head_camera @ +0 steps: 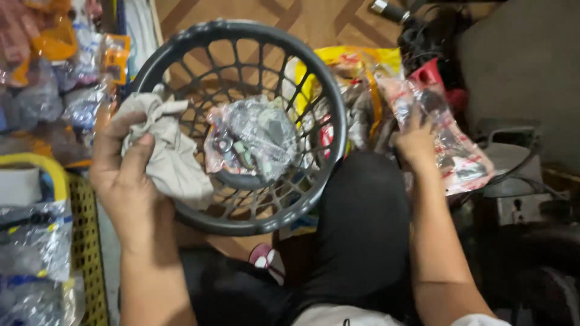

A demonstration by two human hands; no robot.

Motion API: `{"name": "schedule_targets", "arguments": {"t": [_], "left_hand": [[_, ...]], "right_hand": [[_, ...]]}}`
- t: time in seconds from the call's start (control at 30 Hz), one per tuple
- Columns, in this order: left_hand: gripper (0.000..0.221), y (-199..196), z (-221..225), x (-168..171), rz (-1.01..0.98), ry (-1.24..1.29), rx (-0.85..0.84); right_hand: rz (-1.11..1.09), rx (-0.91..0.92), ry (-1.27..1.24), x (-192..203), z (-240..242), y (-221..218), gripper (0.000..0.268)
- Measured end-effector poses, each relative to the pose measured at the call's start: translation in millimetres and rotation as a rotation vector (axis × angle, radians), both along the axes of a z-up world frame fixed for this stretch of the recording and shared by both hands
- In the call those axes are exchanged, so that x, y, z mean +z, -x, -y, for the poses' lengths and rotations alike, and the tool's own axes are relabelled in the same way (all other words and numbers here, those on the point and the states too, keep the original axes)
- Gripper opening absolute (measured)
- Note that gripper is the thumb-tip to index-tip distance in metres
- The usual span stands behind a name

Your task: Sort and clean motorcycle parts by placing them into a basket

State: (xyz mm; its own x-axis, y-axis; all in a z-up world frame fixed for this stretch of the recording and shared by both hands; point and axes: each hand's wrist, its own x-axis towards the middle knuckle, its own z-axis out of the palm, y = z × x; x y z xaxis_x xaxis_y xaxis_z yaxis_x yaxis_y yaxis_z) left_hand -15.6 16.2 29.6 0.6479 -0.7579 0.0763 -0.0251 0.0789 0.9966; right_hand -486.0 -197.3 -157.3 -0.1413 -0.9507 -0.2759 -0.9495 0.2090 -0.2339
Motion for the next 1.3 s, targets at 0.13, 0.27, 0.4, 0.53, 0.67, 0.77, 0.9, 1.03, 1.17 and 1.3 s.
{"name": "schedule_targets", "arguments": {"t": [0.13, 0.27, 0.4, 0.53, 0.67, 0.77, 0.9, 1.03, 1.17, 1.3], "left_hand": [[0.038, -22.4, -2.9, -20.4, -0.066, 0.034, 0.092], [0.035, -29.1, -6.7, -16.4, -0.160, 0.251, 0.036], [0.035, -34.5, -9.8, -19.1, -0.213, 0.320, -0.015], [0.037, -36.6, -10.3, -23.0, -0.109, 0.320, 0.030], [0.031, -37.5, -10.0, -10.4, -0.146, 0.258, 0.031], [0.027, -37.6, -18.7, 7.2, -0.184, 0.240, 0.033], [0.028, -33.3, -26.8, 27.9, -0.285, 0.164, 0.061], [0.028, -35.0, -22.2, 37.6, -0.126, 0.043, 0.065], [0.027, -29.0, -24.7, 38.3, -0.198, 0.084, 0.014], [0.027, -38.9, -16.8, 5.3, -0.045, 0.217, -0.004]], "right_hand": [[-0.029, 0.482, 0.192, 37.1, 12.9, 9.2, 0.110], [0.125, 0.669, 0.135, 175.6, -9.1, -88.2, 0.081], [0.319, 1.024, 0.182, 252.5, -39.0, -232.1, 0.067], [0.068, 1.234, 0.028, 98.9, 24.1, -320.0, 0.064], [-0.075, 1.010, 0.044, -197.1, 78.9, -327.7, 0.037], [-0.145, 0.862, -0.041, -249.2, 6.1, -332.9, 0.046], [-0.326, 0.755, -0.307, -182.2, -36.5, -324.6, 0.075], [-0.300, 0.823, -0.013, -287.9, -29.5, -303.3, 0.028], [-0.289, 0.811, 0.068, -280.1, -42.2, -302.0, 0.030], [0.109, 0.477, -0.288, -238.7, 3.0, -293.3, 0.041]]}}
